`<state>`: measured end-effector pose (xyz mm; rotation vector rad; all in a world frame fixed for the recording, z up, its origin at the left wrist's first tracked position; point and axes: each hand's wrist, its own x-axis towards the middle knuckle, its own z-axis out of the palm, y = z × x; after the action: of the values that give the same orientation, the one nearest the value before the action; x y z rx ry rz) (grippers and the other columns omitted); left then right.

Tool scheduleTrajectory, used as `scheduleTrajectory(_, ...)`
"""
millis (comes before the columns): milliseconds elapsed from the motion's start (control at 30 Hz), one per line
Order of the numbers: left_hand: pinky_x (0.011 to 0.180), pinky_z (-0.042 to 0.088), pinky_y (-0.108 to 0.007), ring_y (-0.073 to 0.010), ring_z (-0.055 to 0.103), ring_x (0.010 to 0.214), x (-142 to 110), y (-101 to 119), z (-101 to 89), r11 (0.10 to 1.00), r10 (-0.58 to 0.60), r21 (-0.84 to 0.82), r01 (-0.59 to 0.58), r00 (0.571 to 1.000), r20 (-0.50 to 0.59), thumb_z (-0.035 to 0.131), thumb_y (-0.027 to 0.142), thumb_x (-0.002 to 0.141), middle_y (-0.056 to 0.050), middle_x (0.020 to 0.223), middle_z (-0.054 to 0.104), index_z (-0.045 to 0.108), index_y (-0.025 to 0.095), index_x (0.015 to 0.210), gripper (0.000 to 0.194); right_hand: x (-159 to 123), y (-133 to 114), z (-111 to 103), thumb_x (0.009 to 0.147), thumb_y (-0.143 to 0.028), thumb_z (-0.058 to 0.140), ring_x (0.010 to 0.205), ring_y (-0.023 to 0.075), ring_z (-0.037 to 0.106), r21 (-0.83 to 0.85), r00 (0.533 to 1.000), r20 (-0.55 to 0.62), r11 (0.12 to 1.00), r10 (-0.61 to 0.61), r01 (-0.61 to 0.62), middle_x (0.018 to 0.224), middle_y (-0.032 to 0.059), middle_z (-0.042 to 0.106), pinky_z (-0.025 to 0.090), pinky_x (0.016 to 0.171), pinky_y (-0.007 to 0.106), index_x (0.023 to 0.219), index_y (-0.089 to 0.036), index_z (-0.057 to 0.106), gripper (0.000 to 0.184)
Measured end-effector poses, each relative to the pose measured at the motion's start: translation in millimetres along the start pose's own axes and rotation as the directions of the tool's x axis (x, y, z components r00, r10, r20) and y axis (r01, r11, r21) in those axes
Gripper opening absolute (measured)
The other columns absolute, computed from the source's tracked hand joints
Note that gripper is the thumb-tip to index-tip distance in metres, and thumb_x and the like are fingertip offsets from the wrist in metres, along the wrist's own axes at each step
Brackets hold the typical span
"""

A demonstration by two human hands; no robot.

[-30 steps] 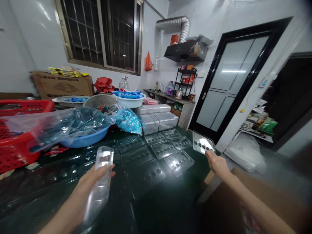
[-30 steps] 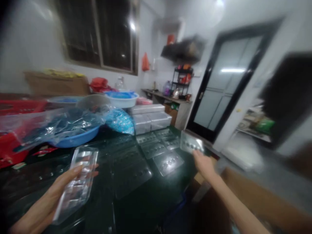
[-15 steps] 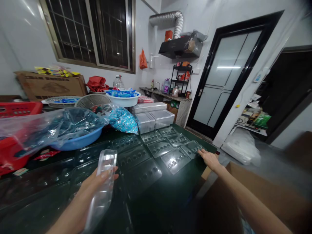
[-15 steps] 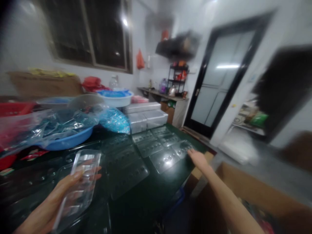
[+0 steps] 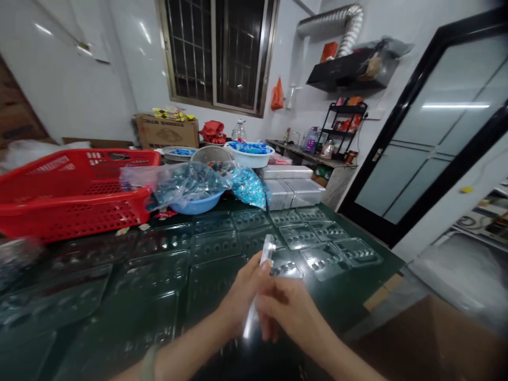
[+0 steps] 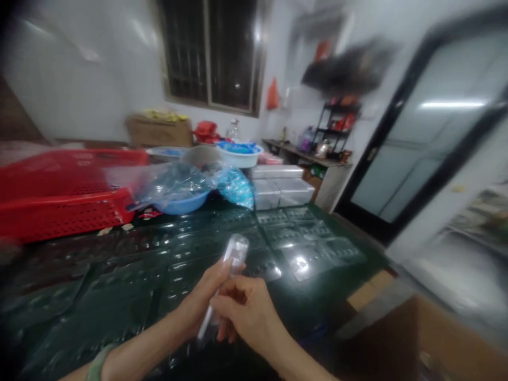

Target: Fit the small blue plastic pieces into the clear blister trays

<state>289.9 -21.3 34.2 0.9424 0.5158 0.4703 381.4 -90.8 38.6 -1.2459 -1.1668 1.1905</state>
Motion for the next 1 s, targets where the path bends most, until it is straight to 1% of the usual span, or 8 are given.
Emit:
scheduleTrajectory(67,0.031,0.038,-0.023,-0.0156,0.052,0.030,-8,-1,-3.7,0.999,-0.029,-0.011,0.030,0.999,0.045,0.039,0.058,0.074,0.003,0.042,0.054,0.038,0.018,0.115,0.057,2,-3,10,0.072,-0.031,0.059,0.036,0.0077,0.051,0.074,1.000,0.018,0.997,0.020,-0.021,0.046,-0.0040,0.053,0.037,0.032,0.015,0.065,-0.012,0.054,0.021)
scheduleTrajectory(167,0.030,0.036,-0.021,-0.0159,0.051,0.028,-19,-2,-11.0,1.000,-0.011,-0.021,0.012,0.999,0.040,0.035,0.059,0.076,0.007,0.032,0.046,0.037,0.017,0.111,0.055,5,0,15,0.073,-0.031,0.059,0.037,0.0082,0.053,0.151,0.997,0.066,0.988,0.034,-0.044,0.050,-0.0026,0.055,0.037,0.031,0.015,0.063,-0.011,0.054,0.023)
scheduleTrajectory(400,0.031,0.036,-0.021,-0.0139,0.050,0.028,-38,1,-15.6,1.000,0.002,-0.007,-0.003,0.996,-0.084,0.041,0.061,0.071,0.007,0.037,0.049,0.044,0.015,0.104,0.056,0,2,32,0.076,-0.035,0.056,0.037,0.0072,0.053,0.217,0.987,0.155,0.973,0.044,-0.078,0.053,-0.0008,0.057,0.037,0.030,0.014,0.064,-0.011,0.055,0.027)
scheduleTrajectory(533,0.033,0.037,-0.022,-0.0141,0.051,0.029,-45,2,-17.0,1.000,-0.010,-0.025,0.008,0.997,-0.073,0.042,0.062,0.070,0.006,0.039,0.052,0.045,0.016,0.104,0.057,-2,0,37,0.077,-0.035,0.055,0.036,0.0068,0.051,0.231,0.981,0.192,0.969,0.044,-0.088,0.047,-0.0011,0.056,0.037,0.030,0.013,0.063,-0.011,0.054,0.028)
scheduleTrajectory(733,0.031,0.037,-0.022,-0.0147,0.049,0.027,-48,-3,-18.6,0.998,-0.028,-0.054,0.026,0.999,-0.045,0.036,0.063,0.072,0.007,0.036,0.047,0.043,0.016,0.105,0.059,-3,3,41,0.076,-0.035,0.056,0.036,0.0067,0.051,0.219,0.976,0.211,0.971,0.048,-0.095,0.048,-0.0014,0.056,0.036,0.030,0.013,0.064,-0.011,0.054,0.027)
scheduleTrajectory(867,0.036,0.037,-0.022,-0.0121,0.050,0.032,-51,1,-17.7,0.999,0.038,-0.030,-0.040,0.995,-0.094,0.046,0.055,0.071,0.005,0.043,0.051,0.045,0.015,0.108,0.054,-5,7,48,0.076,-0.034,0.055,0.031,0.0042,0.044,0.176,0.995,0.098,0.984,0.013,-0.030,0.045,-0.0041,0.051,0.028,0.029,0.013,0.059,-0.013,0.049,0.027)
scheduleTrajectory(933,0.045,0.042,-0.023,-0.0127,0.056,0.045,-53,6,-19.6,0.995,0.103,0.005,-0.102,0.990,-0.095,0.056,0.044,0.070,0.001,0.059,0.060,0.047,0.016,0.110,0.050,-9,3,45,0.075,-0.029,0.055,0.029,0.0026,0.037,0.120,0.999,-0.015,0.992,-0.032,0.033,0.041,-0.0071,0.044,0.025,0.031,0.013,0.058,-0.015,0.046,0.024)
scheduleTrajectory(1000,0.057,0.045,-0.024,-0.0149,0.060,0.065,-56,14,-25.6,0.984,0.178,0.049,-0.173,0.975,-0.130,0.061,0.034,0.068,-0.003,0.082,0.063,0.049,0.019,0.111,0.047,-19,-6,32,0.074,-0.024,0.054,0.030,0.0025,0.033,-0.008,0.989,-0.131,0.997,-0.073,0.072,0.040,-0.0088,0.039,0.025,0.033,0.015,0.060,-0.016,0.046,0.017)
